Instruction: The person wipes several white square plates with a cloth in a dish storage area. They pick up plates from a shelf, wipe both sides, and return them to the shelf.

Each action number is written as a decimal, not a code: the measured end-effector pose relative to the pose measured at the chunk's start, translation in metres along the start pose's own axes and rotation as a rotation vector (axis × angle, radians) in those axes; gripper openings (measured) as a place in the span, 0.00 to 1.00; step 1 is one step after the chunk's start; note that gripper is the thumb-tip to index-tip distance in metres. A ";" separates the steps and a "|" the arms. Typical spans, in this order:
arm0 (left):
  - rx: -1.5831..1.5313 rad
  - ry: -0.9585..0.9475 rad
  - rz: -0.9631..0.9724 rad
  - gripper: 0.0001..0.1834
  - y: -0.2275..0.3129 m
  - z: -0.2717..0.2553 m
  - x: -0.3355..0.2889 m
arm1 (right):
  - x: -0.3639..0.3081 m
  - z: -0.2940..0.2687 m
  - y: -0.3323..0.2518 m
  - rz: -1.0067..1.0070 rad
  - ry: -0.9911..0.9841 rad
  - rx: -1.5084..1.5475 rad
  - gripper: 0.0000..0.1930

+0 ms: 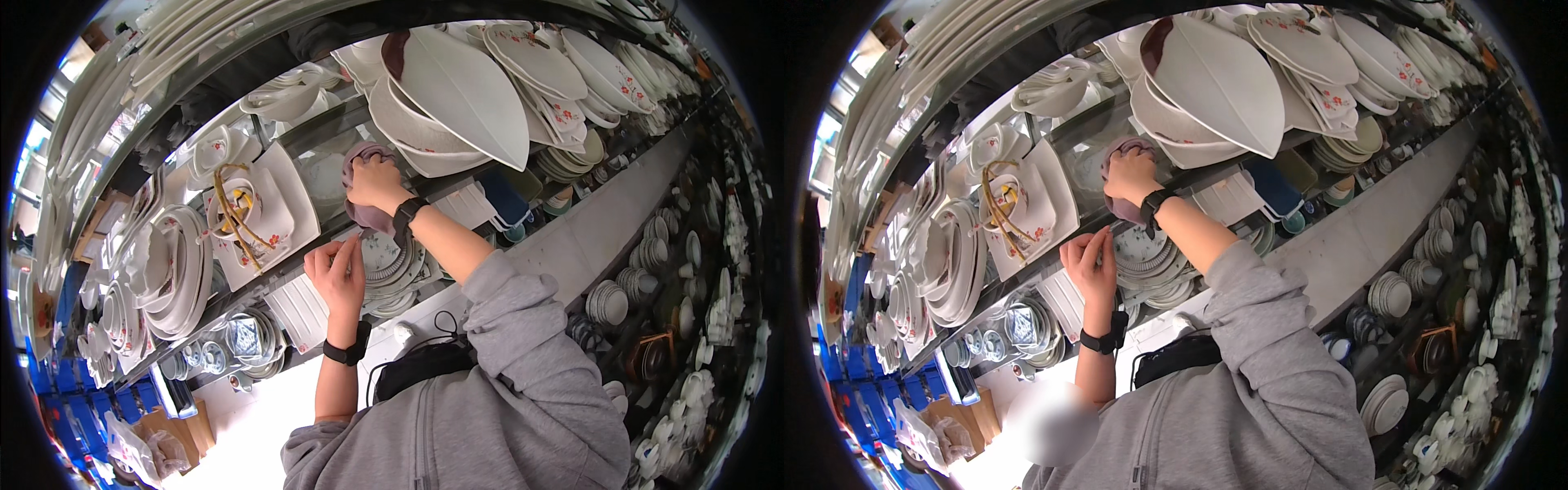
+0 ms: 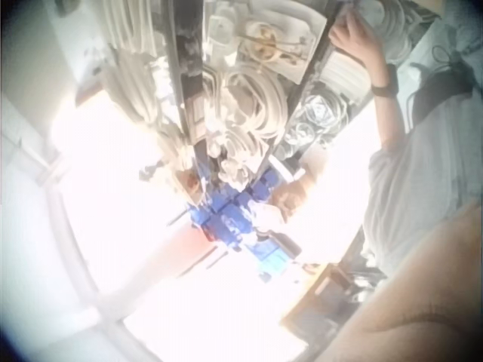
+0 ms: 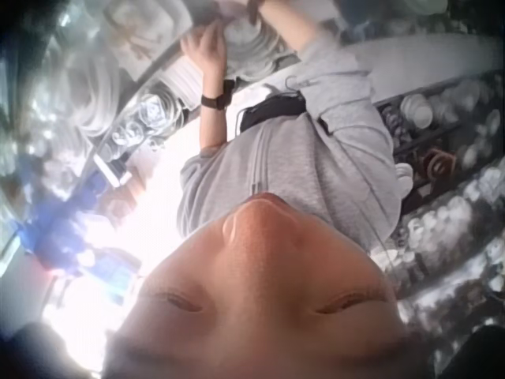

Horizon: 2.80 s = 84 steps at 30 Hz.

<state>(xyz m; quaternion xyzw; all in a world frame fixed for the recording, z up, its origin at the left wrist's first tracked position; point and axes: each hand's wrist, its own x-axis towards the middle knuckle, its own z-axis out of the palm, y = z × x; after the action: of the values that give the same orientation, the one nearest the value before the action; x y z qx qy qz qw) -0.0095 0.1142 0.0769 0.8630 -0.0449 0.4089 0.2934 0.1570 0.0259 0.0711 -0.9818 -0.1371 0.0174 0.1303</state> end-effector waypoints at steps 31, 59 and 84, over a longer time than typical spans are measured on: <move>-0.334 -0.900 0.471 0.04 0.183 0.145 -0.151 | -0.322 -0.044 0.277 0.095 0.171 0.278 0.30; -0.387 -0.943 0.003 0.14 0.122 0.093 -0.143 | -0.241 -0.053 0.178 -0.331 0.093 0.405 0.30; -0.477 -0.736 -0.174 0.10 -0.030 0.026 -0.051 | -0.052 -0.013 0.036 -0.047 -0.058 -0.006 0.27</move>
<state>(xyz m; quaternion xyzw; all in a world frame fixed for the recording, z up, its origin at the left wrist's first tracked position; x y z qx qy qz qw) -0.0162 0.1167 0.0131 0.8598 -0.1666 0.0267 0.4820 0.1172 -0.0254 0.0746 -0.9778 -0.1639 0.0426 0.1235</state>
